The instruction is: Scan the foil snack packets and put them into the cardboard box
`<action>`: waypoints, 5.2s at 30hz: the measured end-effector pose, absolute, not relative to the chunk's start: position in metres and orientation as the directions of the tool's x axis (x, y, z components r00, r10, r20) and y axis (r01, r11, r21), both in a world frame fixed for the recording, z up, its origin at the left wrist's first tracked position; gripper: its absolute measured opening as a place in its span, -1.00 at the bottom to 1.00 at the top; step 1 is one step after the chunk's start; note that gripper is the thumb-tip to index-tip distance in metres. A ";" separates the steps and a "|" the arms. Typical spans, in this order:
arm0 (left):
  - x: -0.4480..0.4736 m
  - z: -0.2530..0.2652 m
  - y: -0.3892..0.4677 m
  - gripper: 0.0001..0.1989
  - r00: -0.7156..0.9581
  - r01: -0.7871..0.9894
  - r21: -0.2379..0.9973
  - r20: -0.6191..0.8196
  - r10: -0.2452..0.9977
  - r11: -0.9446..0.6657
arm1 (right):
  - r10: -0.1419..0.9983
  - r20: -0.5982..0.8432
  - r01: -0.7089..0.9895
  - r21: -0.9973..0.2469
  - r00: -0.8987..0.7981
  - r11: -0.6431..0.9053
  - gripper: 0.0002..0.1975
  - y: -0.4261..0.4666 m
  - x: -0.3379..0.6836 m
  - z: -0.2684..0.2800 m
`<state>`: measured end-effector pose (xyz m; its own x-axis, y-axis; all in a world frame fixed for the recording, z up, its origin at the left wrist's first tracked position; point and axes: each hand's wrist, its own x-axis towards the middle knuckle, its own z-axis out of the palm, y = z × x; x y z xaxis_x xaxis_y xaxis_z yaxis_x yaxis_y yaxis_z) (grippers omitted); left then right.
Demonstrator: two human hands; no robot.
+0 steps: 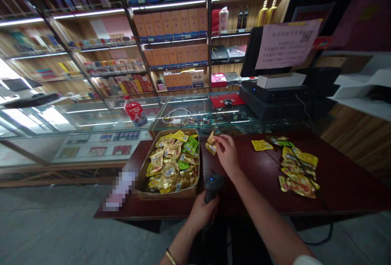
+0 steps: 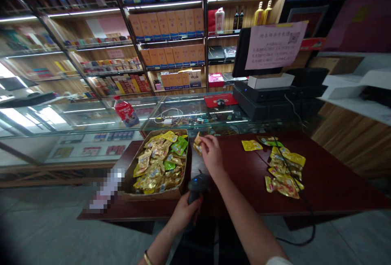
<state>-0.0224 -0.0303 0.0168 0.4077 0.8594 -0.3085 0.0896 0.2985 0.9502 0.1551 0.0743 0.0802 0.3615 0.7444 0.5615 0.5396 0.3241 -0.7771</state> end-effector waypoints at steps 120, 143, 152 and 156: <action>-0.019 0.014 -0.025 -0.39 0.256 0.058 0.938 -0.345 0.903 0.342 | 0.892 0.349 0.950 -0.223 0.287 -0.218 -0.52 0.047 0.267 -0.008; -0.021 0.021 -0.028 -0.59 0.363 0.187 0.944 -0.324 0.874 0.272 | 0.750 0.495 0.641 -0.757 0.439 0.126 -0.63 0.009 0.254 -0.019; -0.023 0.020 -0.028 -0.57 0.380 0.192 0.946 -0.317 0.869 0.261 | 0.732 0.532 0.600 -0.771 0.425 0.212 -0.66 0.010 0.253 -0.020; -0.024 0.018 -0.029 -0.60 0.387 0.198 0.947 -0.313 0.867 0.253 | 0.760 0.502 0.563 -0.796 0.413 0.220 -0.66 0.009 0.253 -0.018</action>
